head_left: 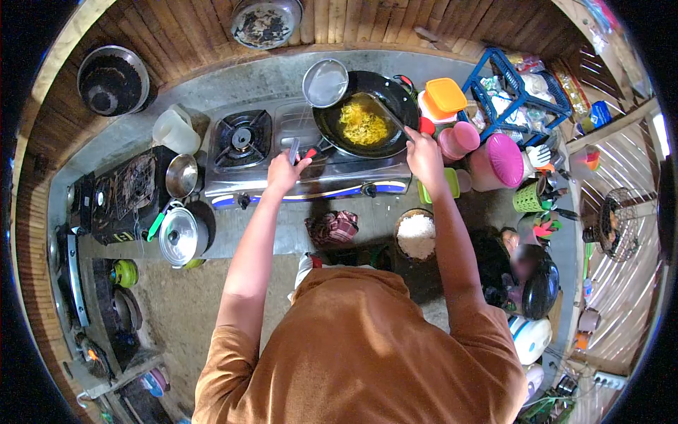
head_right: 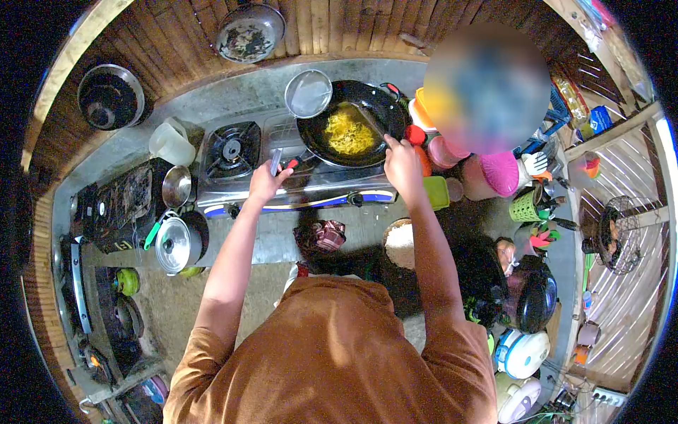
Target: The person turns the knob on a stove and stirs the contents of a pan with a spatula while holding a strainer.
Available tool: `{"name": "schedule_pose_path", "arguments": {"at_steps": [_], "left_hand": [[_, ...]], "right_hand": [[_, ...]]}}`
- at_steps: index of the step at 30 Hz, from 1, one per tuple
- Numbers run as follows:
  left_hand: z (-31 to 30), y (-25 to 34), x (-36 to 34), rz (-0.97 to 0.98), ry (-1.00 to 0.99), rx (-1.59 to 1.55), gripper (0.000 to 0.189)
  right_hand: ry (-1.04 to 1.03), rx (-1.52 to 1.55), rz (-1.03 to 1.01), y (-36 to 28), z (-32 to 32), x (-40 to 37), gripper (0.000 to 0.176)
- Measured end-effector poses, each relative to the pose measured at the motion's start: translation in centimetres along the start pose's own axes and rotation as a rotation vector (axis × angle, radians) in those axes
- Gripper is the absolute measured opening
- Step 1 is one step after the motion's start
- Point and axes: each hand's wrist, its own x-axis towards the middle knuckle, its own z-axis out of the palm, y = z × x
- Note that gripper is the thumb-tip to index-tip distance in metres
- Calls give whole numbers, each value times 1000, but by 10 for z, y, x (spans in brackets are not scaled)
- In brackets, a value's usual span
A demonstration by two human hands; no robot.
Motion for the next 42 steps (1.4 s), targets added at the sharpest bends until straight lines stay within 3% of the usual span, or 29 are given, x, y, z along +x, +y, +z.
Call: {"name": "schedule_pose_path", "arguments": {"at_steps": [9, 15, 20, 29, 37, 42], "left_hand": [[-7, 9, -2, -29, -29, -1, 46], [-1, 2, 0, -10, -1, -6, 45], [2, -1, 2, -5, -5, -1, 47], [-1, 1, 0, -17, -16, -15, 47], [4, -4, 3, 37, 40, 55, 47], [1, -1, 1, -10, -9, 14, 47]], "right_hand": [[-121, 8, -78, 4, 32, -7, 36], [-264, -58, -85, -21, -7, -52, 38], [-220, -50, -60, -23, -44, -84, 43], [-233, -244, 62, -29, -111, -93, 38], [-258, -250, 55, -9, -37, -76, 38], [3, -189, -123, 6, -1, -49, 35]]}}
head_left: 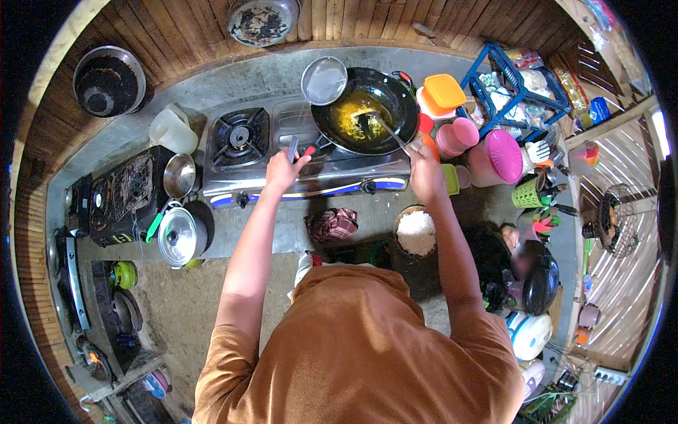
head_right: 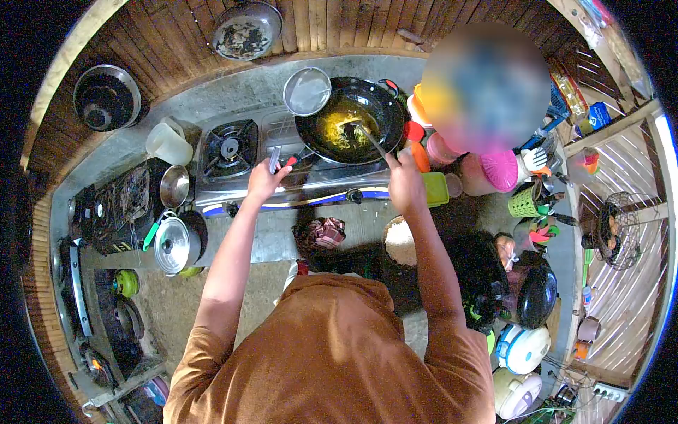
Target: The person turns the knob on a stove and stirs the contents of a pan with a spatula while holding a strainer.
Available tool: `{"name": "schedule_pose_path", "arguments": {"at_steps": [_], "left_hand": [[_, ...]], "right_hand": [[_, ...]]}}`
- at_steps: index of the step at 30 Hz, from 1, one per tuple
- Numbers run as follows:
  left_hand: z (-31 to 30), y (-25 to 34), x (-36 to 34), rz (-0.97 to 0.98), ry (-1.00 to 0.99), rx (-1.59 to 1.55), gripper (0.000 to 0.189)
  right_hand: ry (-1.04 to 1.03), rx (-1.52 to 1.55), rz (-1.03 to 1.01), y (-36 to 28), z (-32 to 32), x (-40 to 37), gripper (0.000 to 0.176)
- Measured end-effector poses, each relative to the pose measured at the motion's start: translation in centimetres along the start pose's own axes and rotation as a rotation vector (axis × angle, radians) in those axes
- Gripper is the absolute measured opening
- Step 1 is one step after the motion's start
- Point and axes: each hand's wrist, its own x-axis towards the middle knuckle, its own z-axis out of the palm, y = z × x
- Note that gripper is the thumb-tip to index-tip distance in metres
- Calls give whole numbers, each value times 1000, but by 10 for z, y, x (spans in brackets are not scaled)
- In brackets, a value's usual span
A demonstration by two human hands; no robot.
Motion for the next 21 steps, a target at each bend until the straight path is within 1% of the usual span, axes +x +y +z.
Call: {"name": "schedule_pose_path", "arguments": {"at_steps": [1, 3, 4, 5, 7, 8, 12, 14, 15, 17, 18, 19, 20, 21], "left_hand": [[0, 0, 0, -9, -2, -1, 46], [-1, -1, 0, 4, 4, -6, 46], [-1, -1, 0, 20, 6, -12, 46], [0, 0, 0, 21, 6, -13, 46], [2, -3, 1, 9, 17, 11, 46], [2, -3, 1, 10, 19, 10, 46], [1, -2, 1, 33, 25, 29, 46], [1, -2, 2, 47, 30, 51, 46], [1, -2, 1, 33, 20, 24, 46], [0, -1, 0, 17, 14, -2, 46], [-1, -1, 0, 33, 26, 18, 46], [-2, 2, -2, 49, 36, 38, 46], [-5, 5, -3, 20, 18, 14, 47], [-5, 6, -2, 21, 20, 14, 47]], "right_hand": [[1, 0, -1, 4, 1, 5, 35], [48, 107, 71, 13, -1, 13, 37], [42, 118, 82, 16, -7, 19, 32], [43, 116, 82, 26, -3, 22, 32], [117, -69, 29, 44, 5, 25, 23], [92, -54, 50, 50, 3, 25, 23], [87, -98, 28, 70, 10, 20, 25], [-41, -108, 136, 71, 12, 15, 23], [-42, -107, 133, 69, 11, 14, 23], [-214, 39, 158, 64, 10, 12, 24], [-209, 40, 154, 64, 14, 12, 24], [-205, 179, 111, 67, 22, 10, 24], [-201, 318, 69, 71, 28, 9, 25], [-199, 317, 67, 72, 29, 10, 25]]}}
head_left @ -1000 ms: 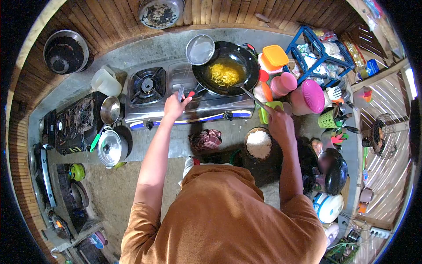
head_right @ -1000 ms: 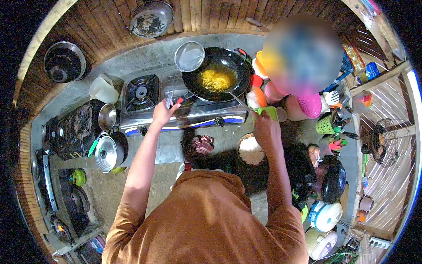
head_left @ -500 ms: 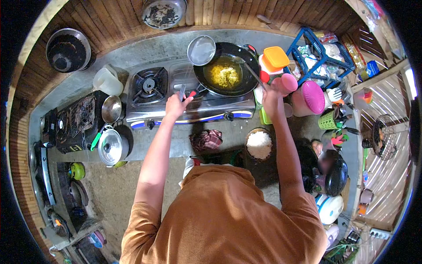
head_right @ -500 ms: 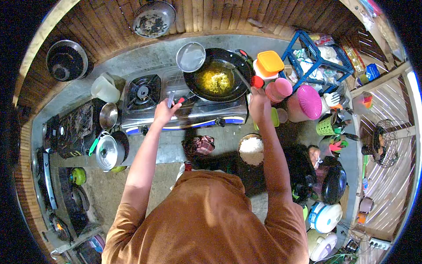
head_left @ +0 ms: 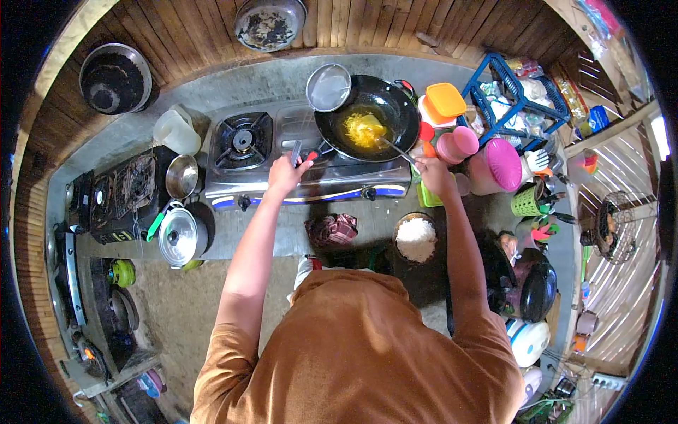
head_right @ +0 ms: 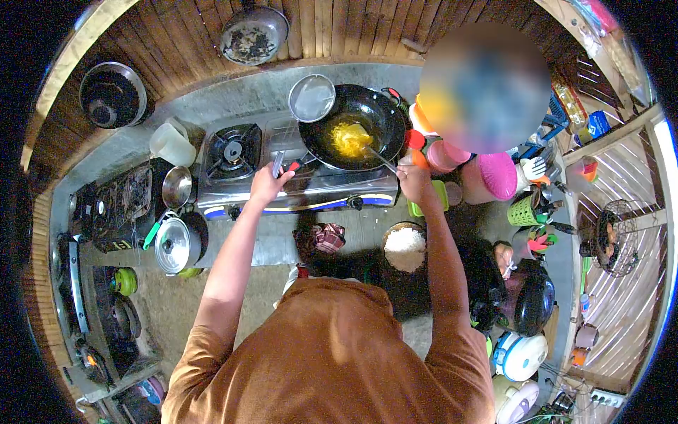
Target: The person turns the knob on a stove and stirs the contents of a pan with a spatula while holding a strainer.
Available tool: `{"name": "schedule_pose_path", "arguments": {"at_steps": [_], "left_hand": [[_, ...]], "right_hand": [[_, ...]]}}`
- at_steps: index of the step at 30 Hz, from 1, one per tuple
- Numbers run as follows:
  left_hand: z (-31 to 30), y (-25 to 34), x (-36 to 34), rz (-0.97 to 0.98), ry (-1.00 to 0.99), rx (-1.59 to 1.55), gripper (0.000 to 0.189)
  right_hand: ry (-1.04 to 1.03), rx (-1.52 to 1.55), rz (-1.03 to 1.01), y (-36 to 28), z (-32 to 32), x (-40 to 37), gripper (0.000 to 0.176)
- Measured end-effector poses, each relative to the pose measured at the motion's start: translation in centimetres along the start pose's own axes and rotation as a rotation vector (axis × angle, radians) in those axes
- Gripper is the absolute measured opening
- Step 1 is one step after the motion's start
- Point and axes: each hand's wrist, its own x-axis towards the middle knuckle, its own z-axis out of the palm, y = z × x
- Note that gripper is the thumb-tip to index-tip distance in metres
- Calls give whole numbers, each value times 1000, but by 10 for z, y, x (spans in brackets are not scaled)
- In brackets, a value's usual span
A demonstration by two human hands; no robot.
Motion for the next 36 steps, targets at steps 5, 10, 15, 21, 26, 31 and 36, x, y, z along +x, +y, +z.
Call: {"name": "schedule_pose_path", "arguments": {"at_steps": [5, 10, 15, 21, 26, 31, 36], "left_hand": [[-5, 5, -3, -50, -37, -25, 47], [0, -1, 1, -34, -27, 2, 46], [-3, 4, 0, -45, -42, 29, 42], [2, -3, 2, -85, -54, -25, 42], [9, -12, 2, 33, 53, 46, 46], [7, -9, 0, -7, 44, -7, 48], [5, -5, -2, -35, 33, 7, 48]], "right_hand": [[-95, 191, 95, -4, -6, 3, 31], [12, 31, 77, -10, -21, 14, 33], [88, -210, 80, 1, -12, 28, 33], [143, 0, -88, 27, 26, 37, 28], [-18, 282, -30, 19, 33, 28, 32], [-33, 174, 84, -37, -6, -10, 32], [119, -70, 320, -58, -14, -25, 33]]}}
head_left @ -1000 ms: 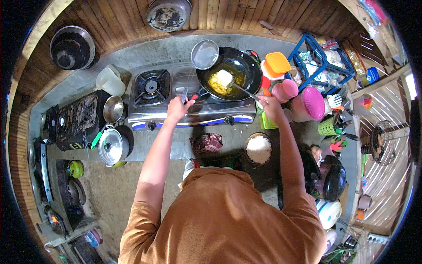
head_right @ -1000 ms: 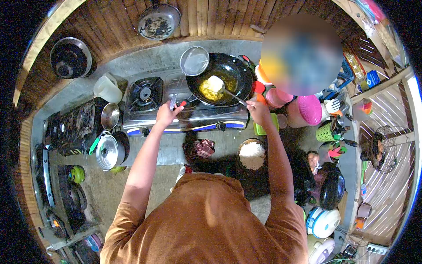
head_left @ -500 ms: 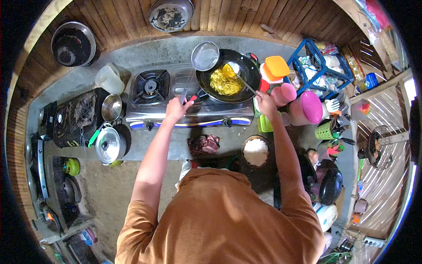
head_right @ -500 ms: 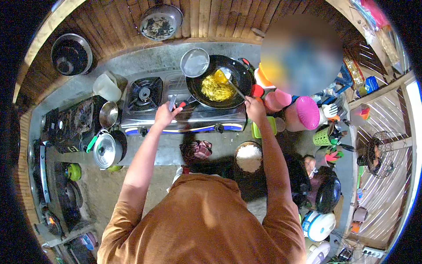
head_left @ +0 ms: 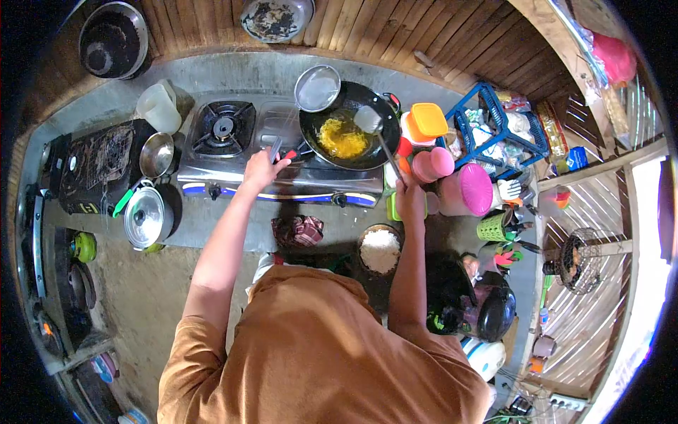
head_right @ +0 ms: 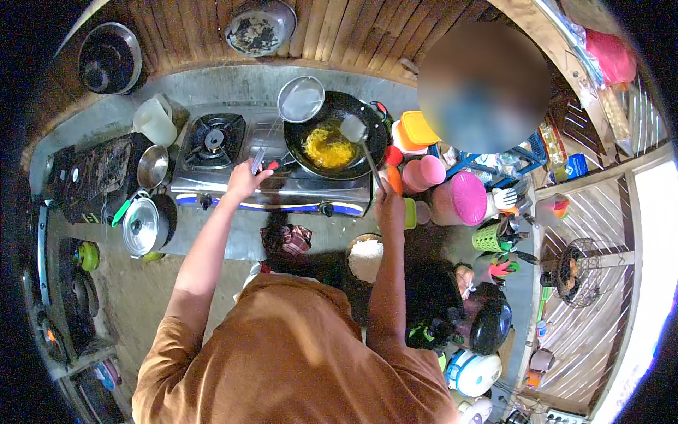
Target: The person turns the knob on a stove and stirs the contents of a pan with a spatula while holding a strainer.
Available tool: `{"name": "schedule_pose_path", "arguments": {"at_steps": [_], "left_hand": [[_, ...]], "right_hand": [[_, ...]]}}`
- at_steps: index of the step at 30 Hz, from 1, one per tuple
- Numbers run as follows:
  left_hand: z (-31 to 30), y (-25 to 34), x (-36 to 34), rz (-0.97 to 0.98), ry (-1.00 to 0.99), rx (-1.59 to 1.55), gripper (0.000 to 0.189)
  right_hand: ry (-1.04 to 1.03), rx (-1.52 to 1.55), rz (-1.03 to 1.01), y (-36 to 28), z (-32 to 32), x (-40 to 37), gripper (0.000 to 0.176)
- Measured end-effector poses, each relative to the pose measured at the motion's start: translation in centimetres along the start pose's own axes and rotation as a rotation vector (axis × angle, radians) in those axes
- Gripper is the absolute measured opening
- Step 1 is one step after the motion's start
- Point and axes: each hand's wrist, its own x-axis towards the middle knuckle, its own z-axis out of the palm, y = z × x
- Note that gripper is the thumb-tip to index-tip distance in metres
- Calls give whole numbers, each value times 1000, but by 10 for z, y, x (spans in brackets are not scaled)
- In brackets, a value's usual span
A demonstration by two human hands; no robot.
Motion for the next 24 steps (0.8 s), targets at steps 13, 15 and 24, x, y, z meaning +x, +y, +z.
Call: {"name": "schedule_pose_path", "arguments": {"at_steps": [13, 15, 24], "left_hand": [[9, -9, 1, 53, 32, -69, 45], [4, -7, 0, 43, 3, -61, 44], [-18, -6, 8, 2, -92, -65, 42]], "right_hand": [[-155, -43, 77, -28, 5, -16, 38], [-172, 2, 105, -31, 8, -22, 36], [-28, 161, 33, -25, 40, -17, 30]]}}
